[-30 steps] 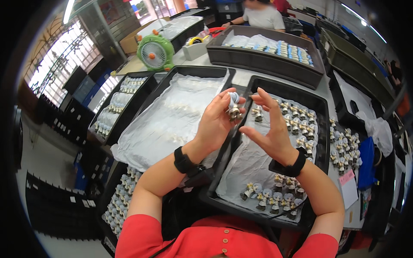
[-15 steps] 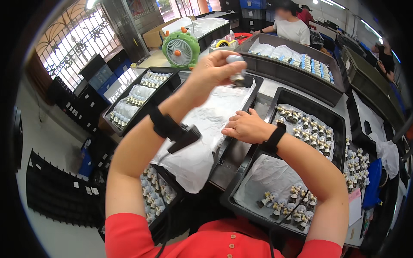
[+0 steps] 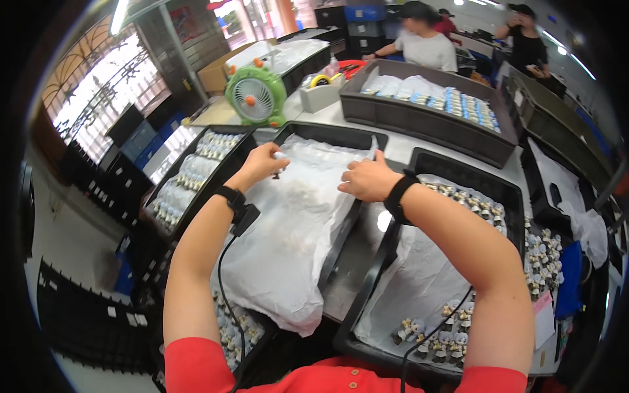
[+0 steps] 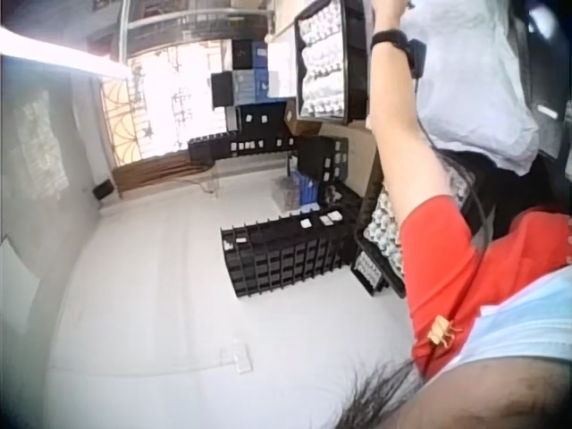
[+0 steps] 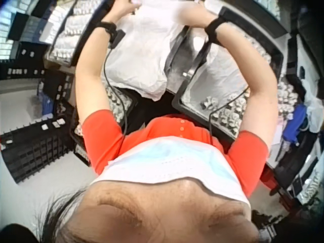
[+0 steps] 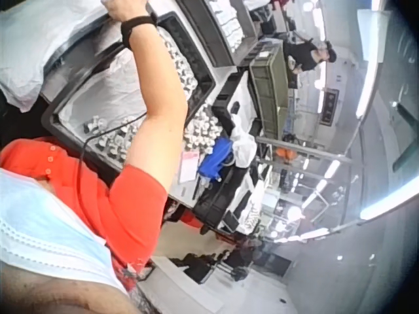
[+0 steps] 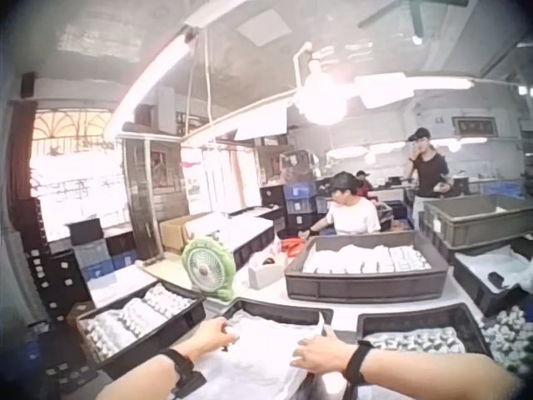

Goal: The person handles small cylindrical components with metallic ends, picking them from a tray, rotating them in hand, and placing them into a white plastic bag. The person also adjusts the head-mounted camera at the start.

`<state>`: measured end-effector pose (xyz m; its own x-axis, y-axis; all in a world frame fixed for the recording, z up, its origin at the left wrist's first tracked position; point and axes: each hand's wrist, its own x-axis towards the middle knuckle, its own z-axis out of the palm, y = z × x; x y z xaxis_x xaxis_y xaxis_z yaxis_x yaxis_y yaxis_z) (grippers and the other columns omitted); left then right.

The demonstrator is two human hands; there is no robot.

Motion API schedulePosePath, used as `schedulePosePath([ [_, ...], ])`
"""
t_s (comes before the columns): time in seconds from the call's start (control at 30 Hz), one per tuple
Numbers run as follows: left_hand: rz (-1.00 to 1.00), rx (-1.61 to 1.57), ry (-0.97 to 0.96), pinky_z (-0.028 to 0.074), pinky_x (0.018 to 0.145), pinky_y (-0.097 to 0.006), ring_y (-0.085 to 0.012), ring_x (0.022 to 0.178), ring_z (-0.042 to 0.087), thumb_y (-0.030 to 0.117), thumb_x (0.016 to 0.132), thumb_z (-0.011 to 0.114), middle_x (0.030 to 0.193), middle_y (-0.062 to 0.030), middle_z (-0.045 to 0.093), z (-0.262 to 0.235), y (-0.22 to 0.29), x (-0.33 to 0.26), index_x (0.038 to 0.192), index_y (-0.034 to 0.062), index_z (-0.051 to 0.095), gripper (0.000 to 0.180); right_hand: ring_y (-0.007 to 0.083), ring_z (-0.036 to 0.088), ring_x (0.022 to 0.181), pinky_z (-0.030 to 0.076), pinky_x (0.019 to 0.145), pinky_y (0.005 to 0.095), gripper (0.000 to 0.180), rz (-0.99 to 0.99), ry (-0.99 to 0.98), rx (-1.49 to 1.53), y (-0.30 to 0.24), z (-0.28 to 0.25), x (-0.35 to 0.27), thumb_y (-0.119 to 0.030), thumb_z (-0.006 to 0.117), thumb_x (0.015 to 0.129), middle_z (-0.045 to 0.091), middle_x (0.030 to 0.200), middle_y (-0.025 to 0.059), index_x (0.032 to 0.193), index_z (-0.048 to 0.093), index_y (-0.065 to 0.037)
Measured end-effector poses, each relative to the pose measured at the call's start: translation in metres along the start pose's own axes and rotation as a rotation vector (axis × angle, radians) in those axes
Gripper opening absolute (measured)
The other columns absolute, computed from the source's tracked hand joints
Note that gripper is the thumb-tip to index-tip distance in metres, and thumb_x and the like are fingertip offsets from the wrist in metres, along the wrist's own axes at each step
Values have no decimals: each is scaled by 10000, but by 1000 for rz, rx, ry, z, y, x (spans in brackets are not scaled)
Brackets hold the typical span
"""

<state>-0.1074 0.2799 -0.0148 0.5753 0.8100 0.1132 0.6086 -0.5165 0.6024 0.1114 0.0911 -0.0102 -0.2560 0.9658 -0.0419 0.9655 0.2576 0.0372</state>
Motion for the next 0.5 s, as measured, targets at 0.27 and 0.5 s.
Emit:
schedulePosePath([
  [0.27, -6, 13, 32, 504, 621, -314, -215, 672, 637, 279, 664, 729, 768, -134, 645, 23, -18, 21, 955, 11, 572, 426, 369, 432, 1112, 168, 957, 635, 426, 357, 98, -82, 38, 0, 21, -474, 423, 869, 502, 1141, 184, 1047, 651, -161],
  [0.5, 108, 20, 126, 475, 558, -286, -159, 610, 584, 203, 690, 728, 720, -82, 585, 14, -10, 24, 979, 11, 576, 379, 320, 490, 1020, 263, 942, 566, 331, 484, 297, -30, 67, 16, 31, -379, 530, 840, 514, 1046, 140, 930, 675, -95],
])
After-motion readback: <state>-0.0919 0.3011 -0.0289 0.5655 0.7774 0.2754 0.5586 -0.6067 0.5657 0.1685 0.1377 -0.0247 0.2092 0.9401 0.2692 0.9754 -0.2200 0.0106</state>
